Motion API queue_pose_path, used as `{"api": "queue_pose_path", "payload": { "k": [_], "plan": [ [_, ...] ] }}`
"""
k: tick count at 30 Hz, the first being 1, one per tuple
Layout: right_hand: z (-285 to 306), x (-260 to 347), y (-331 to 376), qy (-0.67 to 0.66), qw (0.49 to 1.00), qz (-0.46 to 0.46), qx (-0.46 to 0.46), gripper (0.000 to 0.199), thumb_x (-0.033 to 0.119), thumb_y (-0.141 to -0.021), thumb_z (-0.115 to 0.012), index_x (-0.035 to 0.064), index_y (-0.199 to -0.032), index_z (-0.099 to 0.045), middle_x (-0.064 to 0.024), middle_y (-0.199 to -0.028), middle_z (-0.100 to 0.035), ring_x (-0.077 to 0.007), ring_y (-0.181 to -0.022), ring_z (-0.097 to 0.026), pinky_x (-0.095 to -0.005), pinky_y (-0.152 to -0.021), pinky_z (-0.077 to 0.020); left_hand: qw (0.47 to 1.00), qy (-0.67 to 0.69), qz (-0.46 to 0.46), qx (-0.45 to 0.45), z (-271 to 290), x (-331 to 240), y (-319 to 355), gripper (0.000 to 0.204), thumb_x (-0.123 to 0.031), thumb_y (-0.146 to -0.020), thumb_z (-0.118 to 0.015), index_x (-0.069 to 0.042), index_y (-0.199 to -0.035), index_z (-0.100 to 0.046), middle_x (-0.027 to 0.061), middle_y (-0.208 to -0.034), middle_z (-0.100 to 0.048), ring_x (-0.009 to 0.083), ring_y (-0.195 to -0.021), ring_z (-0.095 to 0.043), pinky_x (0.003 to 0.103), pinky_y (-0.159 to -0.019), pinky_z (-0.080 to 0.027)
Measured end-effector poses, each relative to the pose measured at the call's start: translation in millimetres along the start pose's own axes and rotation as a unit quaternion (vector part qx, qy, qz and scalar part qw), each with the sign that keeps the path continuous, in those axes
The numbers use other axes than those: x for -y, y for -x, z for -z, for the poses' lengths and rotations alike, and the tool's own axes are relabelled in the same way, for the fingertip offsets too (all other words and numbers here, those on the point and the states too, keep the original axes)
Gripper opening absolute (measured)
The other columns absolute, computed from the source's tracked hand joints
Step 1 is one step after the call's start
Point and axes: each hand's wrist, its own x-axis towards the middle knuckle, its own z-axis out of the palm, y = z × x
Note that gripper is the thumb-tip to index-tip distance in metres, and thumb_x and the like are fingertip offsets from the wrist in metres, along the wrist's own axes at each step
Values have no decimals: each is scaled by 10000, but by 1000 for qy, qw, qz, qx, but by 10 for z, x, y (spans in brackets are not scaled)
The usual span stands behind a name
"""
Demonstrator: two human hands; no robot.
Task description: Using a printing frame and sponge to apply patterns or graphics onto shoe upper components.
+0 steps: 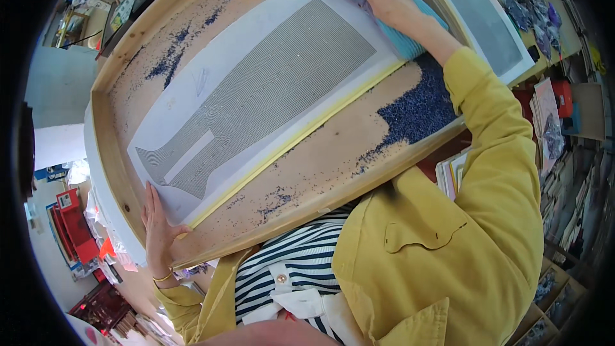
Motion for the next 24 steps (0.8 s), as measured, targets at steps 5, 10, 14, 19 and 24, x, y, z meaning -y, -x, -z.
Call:
{"api": "queue_pose_path", "payload": {
  "k": [5, 10, 14, 19, 24],
  "plan": [
    [166, 158, 457, 42, 999, 0, 13, 471, 247, -980, -599, 87, -1416, -523, -86, -1609, -327, -297, -1382, -402, -478, -1080, -420, 1000, 9, -5, -9, -19, 27, 1, 1497, -692, -433, -798, 18, -1587, -161, 169, -1673, -179, 364, -1476, -317, 586, -1191, -223],
    [275, 109, 631, -24, 998, 2, -50, 445, 213, -942, -618, 82, -1365, -577, -99, -1554, -413, -317, -1347, -441, -488, -1080, -407, 999, 30, 1, -11, -8, -19, 37, 1481, -638, -441, -834, 11, -1589, -162, 168, -1670, -192, 357, -1476, -319, 576, -1197, -218],
    [685, 272, 856, -138, 989, 26, -55, 357, 174, -909, -615, 52, -1241, -657, -166, -1450, -517, -385, -1292, -498, -499, -1080, -393, 998, 65, 6, -22, 29, 52, 244, 1369, -417, -514, -920, 14, -1584, -184, 181, -1662, -209, 357, -1479, -311, 546, -1203, -227],
    [1036, 600, 1321, -180, 982, -48, 14, 317, 124, -878, -624, 65, -1184, -680, -116, -1450, -535, -349, -1294, -497, -462, -1091, -361, 987, 140, 74, -13, 0, -113, 310, 1197, -189, -573, -918, 15, -1560, -272, 202, -1642, -252, 365, -1473, -318, 517, -1195, -250],
    [1266, 758, 1694, -233, 961, -127, -73, 247, 88, -877, -661, 30, -1108, -724, -66, -1267, -686, -294, -1197, -576, -412, -1061, -390, 966, 204, 101, -127, -63, -300, 614, 943, -57, -643, -858, 15, -1480, -428, 220, -1507, -456, 373, -1324, -502, 452, -1116, -378]
  ]
}}
